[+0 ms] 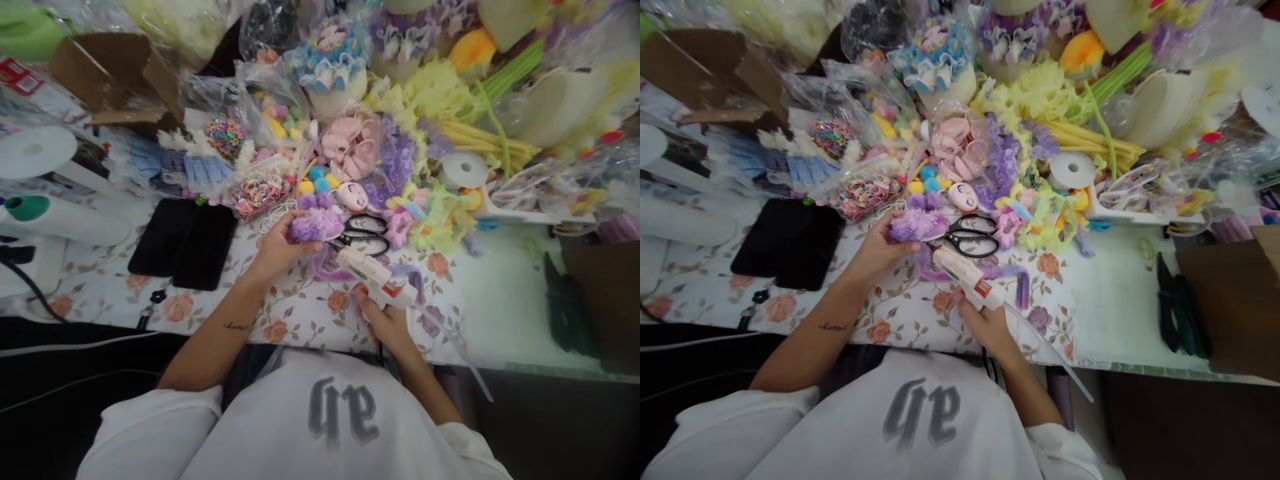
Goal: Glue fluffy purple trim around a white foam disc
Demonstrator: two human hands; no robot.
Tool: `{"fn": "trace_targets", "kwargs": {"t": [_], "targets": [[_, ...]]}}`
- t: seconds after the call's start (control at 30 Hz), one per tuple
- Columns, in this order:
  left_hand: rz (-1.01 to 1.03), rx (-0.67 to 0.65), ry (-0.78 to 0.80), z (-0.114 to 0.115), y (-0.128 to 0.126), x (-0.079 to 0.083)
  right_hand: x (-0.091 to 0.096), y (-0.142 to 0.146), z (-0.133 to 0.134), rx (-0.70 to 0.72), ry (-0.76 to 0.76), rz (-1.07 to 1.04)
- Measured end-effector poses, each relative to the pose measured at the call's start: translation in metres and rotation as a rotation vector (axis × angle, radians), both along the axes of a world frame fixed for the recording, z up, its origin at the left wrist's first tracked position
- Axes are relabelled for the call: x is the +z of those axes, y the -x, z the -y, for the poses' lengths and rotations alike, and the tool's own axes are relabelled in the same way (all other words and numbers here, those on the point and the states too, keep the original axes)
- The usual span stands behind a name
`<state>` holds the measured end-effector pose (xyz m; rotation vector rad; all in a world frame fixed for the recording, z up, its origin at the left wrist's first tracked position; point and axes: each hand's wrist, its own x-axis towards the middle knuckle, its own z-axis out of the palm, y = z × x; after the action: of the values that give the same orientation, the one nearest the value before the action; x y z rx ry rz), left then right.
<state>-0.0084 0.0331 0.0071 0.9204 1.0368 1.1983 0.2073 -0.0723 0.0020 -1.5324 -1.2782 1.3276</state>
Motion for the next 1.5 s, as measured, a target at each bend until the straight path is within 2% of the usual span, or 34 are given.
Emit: {"fn": "trace_targets", "kwargs": {"t": [0.43, 0.8, 1.07, 1.5], "targets": [[-0.021, -0.003, -0.017, 0.0005, -0.0012, 0.0005, 0.0002, -0.0007, -0.0011, 0.044, -0.012, 0.040], [-0.014, 0.006, -0.021, 0.0006, -0.0022, 0.0037, 0.0006, 0.0007, -0.0011, 0.002, -0.009, 0.027], [-0.058, 0.019, -0.022, 0.0004, -0.0003, -0.0009, 0.0008, 0.0010, -0.0020, -0.004, -0.009, 0.035], [0.024, 0.013, 0.037, 0.0013, 0.0000, 0.0017, -0.0014, -0.0004, -0.0008, -0.012, -0.004, 0.056]]}}
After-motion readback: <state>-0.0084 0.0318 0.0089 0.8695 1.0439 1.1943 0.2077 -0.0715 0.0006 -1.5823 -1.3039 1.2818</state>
